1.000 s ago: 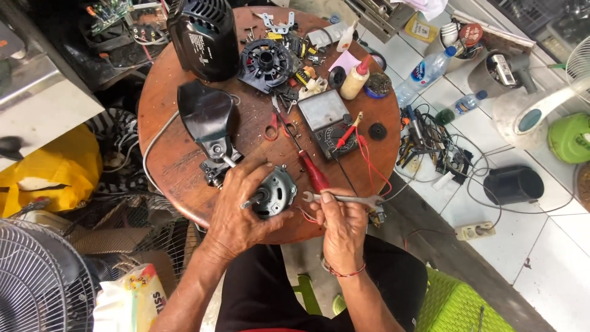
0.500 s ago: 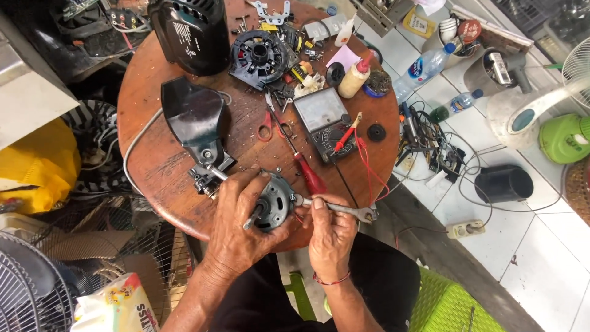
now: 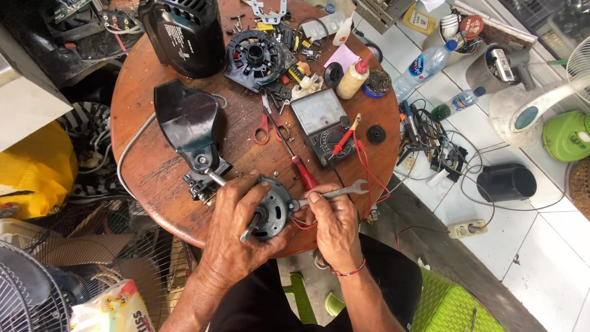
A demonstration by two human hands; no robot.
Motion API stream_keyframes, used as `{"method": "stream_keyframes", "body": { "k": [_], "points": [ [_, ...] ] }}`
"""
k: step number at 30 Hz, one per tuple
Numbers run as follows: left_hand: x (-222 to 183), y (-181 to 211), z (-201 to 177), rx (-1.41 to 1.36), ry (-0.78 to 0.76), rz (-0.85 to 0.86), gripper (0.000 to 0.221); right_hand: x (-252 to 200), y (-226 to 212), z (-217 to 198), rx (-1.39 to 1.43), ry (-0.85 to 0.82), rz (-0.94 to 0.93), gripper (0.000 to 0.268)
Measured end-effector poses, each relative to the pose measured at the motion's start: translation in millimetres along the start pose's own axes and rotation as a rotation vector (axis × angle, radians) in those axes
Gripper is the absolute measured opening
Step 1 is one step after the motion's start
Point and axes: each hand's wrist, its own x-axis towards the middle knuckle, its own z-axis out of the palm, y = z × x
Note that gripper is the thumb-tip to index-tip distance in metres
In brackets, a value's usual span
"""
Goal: Assembling and repairing a small electric motor component using a screwdriver and wrench on a workshop table.
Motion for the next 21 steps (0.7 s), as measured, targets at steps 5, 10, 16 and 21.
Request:
{"method": "stream_keyframes", "body": {
  "k": [5, 10, 16, 21],
  "points": [
    [-8, -14, -5, -0.057, -0.052, -0.024, 0.074, 0, -13, -10, -0.104, -0.049, -0.157, 0.025],
    [-8, -28, -12, -0.184, 0.018, -0.114, 0.083, -45, -12, -33, -0.019, -0.134, -0.123, 0.021],
    [-59, -57, -6, 0.209, 0.169, -0.229, 0.112, -101, 92, -100, -0.700, -0.159, 0.169, 0.026],
    [-74, -55, 14, -0.056, 0.383, -0.291, 0.121, -121, 119, -152, -0.866, -0.157, 0.821, 0.047]
  ]
}}
